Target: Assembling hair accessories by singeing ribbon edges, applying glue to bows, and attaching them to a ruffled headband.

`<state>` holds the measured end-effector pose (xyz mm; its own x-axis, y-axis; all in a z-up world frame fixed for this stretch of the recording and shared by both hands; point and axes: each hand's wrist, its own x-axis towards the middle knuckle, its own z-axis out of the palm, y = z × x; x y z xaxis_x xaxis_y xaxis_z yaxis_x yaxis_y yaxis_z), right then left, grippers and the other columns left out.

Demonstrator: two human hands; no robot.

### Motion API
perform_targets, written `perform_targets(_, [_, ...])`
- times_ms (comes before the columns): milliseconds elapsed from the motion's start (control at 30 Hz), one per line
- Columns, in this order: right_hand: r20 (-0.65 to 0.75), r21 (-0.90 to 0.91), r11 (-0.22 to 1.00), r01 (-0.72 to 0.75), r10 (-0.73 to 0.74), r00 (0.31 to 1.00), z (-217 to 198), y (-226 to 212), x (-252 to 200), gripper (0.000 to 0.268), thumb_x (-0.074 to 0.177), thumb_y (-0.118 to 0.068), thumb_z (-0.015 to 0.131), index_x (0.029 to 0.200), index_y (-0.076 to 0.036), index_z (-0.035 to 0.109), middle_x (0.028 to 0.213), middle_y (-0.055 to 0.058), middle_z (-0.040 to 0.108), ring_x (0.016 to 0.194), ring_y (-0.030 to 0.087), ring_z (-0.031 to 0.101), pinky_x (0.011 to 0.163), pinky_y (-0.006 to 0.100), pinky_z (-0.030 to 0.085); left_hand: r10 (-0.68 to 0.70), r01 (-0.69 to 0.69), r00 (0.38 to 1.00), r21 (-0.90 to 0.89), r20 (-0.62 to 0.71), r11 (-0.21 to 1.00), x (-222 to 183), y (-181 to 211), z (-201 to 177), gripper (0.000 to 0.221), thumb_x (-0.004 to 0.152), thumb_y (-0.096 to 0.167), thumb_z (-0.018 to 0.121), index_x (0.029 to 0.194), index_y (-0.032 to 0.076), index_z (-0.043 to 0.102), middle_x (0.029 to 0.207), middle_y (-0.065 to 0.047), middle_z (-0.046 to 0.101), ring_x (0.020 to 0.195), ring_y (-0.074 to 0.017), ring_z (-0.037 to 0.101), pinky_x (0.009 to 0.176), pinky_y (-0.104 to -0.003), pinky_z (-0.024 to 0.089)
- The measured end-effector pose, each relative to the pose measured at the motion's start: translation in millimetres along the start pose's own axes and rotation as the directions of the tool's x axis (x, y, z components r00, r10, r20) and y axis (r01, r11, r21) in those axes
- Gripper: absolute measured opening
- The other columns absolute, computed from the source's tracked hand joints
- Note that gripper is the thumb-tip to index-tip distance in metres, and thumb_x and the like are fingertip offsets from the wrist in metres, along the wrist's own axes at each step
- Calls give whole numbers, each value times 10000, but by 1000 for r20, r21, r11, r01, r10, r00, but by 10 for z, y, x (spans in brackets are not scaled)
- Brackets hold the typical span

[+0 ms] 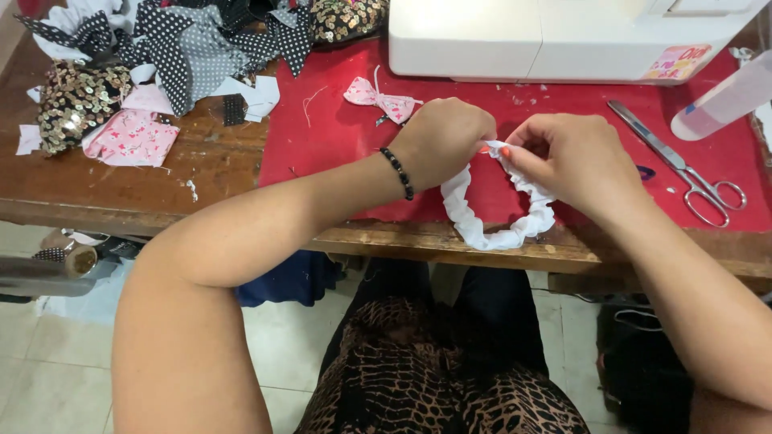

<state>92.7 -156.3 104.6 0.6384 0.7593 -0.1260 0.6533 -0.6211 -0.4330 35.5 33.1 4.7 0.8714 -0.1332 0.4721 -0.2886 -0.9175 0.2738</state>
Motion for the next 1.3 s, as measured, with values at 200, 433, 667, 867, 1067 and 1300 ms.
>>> perform_targets(200, [-103,-43,972,232,-235,967,144,174,136,98,977,-171,693,938,-153,781,791,4,756,701,167,674,604,348,495,-217,148,923,228,317,962,236,20,31,308,719,-63,547,560,181,446,524,2,473,517,-263,451,521,-434,437])
perform_targets(433, [-56,-53,986,159,-162,985,-15,166,88,169,979,-313,706,1107,-214,756,917,-43,761,775,161,674,665,377,480,-205,198,935,55,288,979,191,47,-301,404,852,282,809,653,110,503,621,5,546,630,-232,536,563,-417,412])
perform_targets(667, [-90,5,979,202,-201,975,56,122,145,98,986,-243,741,1037,-228,824,791,-30,764,655,113,670,585,307,456,-32,31,999,343,-4,939,74,-53,94,326,750,-48,604,565,188,475,522,15,430,469,-239,461,397,-401,424])
perform_targets(867, [-149,-282,850,444,-496,855,332,452,363,248,993,-147,752,755,-168,686,710,-31,694,679,185,653,546,377,469,-66,1,988,418,142,909,91,75,118,388,760,-144,625,572,188,552,535,24,522,537,-192,532,493,-342,511])
perform_targets(1067, [-136,-317,875,364,-422,896,370,570,409,56,941,-316,740,933,-264,758,959,-68,752,962,266,723,749,429,567,-40,-10,993,423,109,906,45,-159,348,71,742,147,802,785,121,753,809,-101,720,987,-411,716,928,-512,545])
perform_targets(1300, [14,-89,988,127,-127,992,-140,95,75,283,1061,-357,563,1223,-264,775,834,7,781,691,188,659,595,369,423,-142,157,965,-51,219,986,77,73,-355,280,835,95,522,627,136,338,587,-20,390,593,-250,388,578,-432,350])
